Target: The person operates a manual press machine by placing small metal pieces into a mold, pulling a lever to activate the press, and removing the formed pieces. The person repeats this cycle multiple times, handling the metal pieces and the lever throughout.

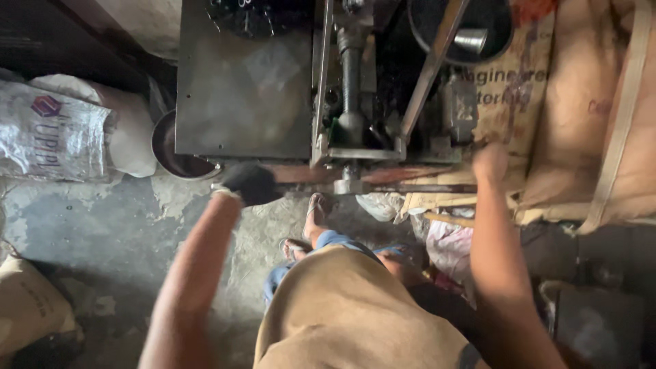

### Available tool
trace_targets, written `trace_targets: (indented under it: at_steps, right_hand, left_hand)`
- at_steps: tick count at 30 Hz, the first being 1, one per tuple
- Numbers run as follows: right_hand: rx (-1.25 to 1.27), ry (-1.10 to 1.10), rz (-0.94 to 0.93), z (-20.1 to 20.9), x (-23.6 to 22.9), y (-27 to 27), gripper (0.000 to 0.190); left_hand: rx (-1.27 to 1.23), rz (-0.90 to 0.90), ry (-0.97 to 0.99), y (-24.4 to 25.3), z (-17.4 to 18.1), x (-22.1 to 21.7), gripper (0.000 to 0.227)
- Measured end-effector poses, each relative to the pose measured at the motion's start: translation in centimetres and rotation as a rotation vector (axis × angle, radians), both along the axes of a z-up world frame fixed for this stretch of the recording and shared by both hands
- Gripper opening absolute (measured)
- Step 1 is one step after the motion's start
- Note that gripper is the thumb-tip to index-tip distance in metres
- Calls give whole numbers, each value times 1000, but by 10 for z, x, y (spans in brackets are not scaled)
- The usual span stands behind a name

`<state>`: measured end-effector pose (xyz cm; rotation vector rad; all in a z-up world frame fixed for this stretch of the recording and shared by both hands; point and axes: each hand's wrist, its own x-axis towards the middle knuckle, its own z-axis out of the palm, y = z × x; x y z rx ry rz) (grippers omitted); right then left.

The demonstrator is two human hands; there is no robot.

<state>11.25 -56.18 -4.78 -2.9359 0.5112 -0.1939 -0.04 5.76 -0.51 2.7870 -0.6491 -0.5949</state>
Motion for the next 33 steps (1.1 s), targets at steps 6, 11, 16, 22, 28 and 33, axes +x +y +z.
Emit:
trace_targets:
  at_steps: [6,11,16,22,28,33]
  right_hand:
    - [315,-232,134,4,-20,10,29]
    - [47,-260,310,46,12,33,26]
    - [602,-147,452,60,141,118,14]
    - [1010,-91,511,25,245,255,21]
    - [561,-515,564,76,245,283,16]
    - [617,-876,615,136,205,213,19]
  left_hand:
    - [-164,257,-139,45,-6,-22,33]
    - [-76,234,-122,44,-8,-19,27]
    - [-133,235,-141,46,-8,-22,25]
    - [-131,289,-106,46,-7,-24,25]
    - [-116,324,-16,42,5,-19,33]
    - [-194,319,31,46,3,-19,50]
